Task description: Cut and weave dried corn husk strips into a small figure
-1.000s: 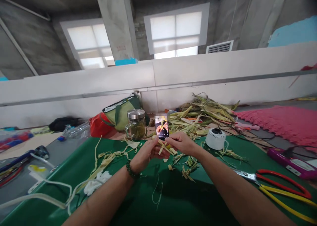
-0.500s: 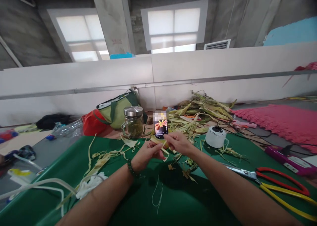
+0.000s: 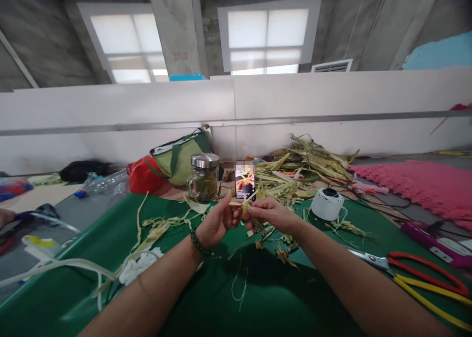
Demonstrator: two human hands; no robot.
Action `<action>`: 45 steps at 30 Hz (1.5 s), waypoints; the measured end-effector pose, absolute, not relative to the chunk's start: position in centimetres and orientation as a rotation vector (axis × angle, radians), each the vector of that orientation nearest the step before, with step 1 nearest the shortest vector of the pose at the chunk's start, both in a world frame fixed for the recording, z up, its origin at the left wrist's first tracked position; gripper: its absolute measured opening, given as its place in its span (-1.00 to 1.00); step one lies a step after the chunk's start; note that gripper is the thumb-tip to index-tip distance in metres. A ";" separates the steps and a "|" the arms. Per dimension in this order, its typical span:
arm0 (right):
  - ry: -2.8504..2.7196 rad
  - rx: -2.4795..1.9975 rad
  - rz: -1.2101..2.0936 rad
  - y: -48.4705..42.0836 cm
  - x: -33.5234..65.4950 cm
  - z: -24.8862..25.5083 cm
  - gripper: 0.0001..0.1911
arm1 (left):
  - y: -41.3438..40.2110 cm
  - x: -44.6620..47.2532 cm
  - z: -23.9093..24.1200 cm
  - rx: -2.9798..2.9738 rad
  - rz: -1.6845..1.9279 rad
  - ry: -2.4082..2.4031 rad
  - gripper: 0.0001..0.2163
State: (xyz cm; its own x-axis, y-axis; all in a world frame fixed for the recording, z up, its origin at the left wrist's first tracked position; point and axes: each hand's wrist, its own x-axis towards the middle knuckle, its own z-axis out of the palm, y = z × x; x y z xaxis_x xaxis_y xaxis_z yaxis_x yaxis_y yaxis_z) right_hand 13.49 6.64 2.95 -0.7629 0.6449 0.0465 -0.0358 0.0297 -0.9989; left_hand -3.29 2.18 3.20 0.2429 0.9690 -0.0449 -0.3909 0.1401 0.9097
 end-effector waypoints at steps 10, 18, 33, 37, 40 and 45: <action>-1.718 -0.534 1.845 5.4 12.6 2.8 -0.53 | 1.5 -2.2 2.8 1.221 1.246 0.608 -0.71; -1.880 -0.645 1.014 3.9 11.1 1.4 -0.51 | 1.7 -2.4 2.5 1.026 1.295 0.716 -0.69; -2.266 -0.815 0.484 3.9 12.6 2.3 -0.50 | 2.6 -2.6 3.0 0.649 1.325 0.880 -0.70; -1.979 -0.870 0.707 5.9 14.0 3.8 -0.52 | 2.2 -2.6 3.2 0.729 1.203 0.810 -0.67; -1.887 -0.787 1.133 6.3 14.1 4.3 -0.40 | 1.6 -2.6 3.3 0.936 1.110 0.757 -0.66; -1.946 -0.777 1.399 5.7 13.5 4.0 -0.45 | 0.8 -2.7 3.9 1.159 0.987 0.823 -0.70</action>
State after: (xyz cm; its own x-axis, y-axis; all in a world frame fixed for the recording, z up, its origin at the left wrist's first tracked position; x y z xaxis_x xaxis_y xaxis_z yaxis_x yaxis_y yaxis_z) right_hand 13.51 5.73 3.99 -0.6405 0.7551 0.1397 0.1079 0.2685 -0.9572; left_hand -2.75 0.84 3.92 0.3607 0.9323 -0.0264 -0.1940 0.1027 0.9756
